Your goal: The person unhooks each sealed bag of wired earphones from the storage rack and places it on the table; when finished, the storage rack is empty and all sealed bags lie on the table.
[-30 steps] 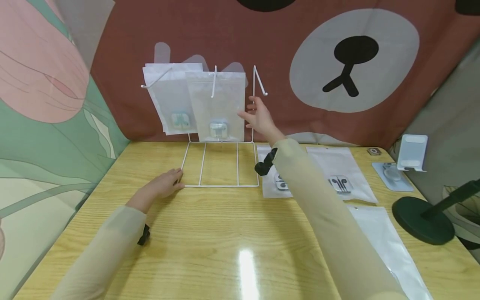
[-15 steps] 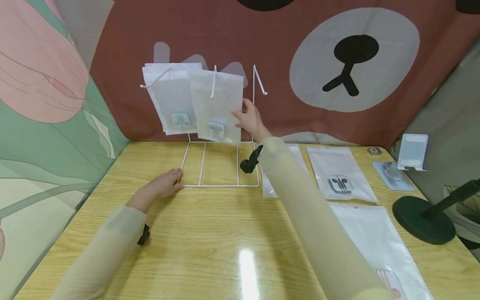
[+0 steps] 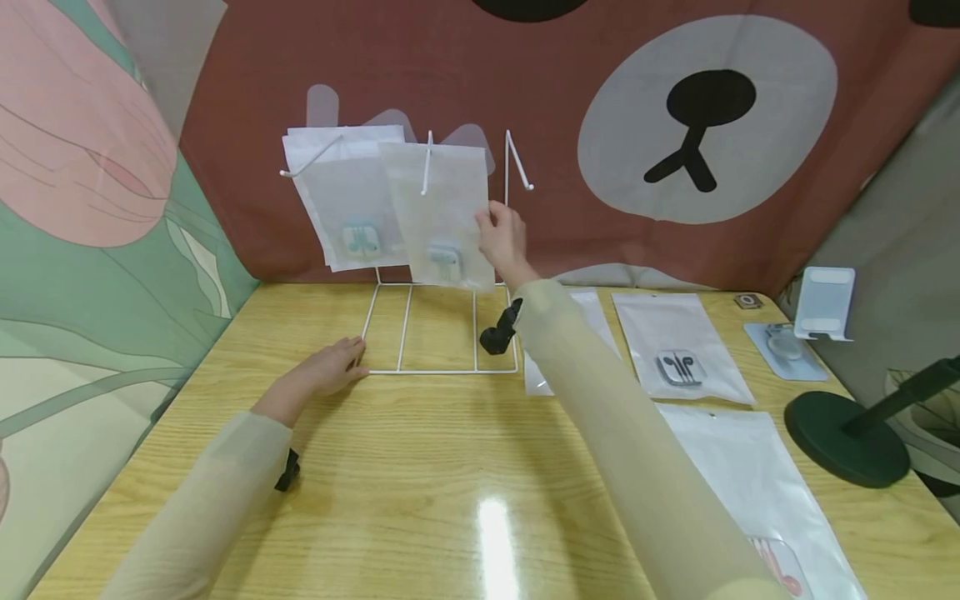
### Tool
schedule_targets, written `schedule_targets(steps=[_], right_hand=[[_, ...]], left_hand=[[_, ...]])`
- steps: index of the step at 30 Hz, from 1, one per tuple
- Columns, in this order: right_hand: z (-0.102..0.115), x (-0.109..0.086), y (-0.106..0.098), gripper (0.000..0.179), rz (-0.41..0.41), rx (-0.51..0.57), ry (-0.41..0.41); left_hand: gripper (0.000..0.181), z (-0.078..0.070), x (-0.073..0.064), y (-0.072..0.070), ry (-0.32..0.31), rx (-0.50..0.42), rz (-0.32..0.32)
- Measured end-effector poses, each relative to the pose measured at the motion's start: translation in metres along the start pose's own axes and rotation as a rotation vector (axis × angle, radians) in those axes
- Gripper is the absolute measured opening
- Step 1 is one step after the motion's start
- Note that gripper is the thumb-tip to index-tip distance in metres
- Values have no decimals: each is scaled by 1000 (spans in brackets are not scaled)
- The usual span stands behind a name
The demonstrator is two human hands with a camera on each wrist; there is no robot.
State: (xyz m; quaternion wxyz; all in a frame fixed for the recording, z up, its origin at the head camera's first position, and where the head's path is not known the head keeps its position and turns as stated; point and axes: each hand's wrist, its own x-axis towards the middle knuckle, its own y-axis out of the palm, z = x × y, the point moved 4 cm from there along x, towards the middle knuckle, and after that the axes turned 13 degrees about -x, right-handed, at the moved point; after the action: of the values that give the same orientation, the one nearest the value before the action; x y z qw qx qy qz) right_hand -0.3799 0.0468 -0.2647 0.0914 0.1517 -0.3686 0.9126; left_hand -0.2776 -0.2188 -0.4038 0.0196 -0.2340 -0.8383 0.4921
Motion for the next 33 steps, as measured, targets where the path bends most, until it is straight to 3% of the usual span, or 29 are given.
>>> schedule_targets(steps=[6,19,33], right_hand=[[-3,-1,-3,21,-17,-2,-11],[-10,-15,-5,20,88,110,0],[-11,-45,-14,21,186,339,29]], left_hand=[[58,-1,-1,0,2,-3,-6],[57,-3,-2,-1,5,-7,-8],[63,1,-1,-2,44,-45,-24]])
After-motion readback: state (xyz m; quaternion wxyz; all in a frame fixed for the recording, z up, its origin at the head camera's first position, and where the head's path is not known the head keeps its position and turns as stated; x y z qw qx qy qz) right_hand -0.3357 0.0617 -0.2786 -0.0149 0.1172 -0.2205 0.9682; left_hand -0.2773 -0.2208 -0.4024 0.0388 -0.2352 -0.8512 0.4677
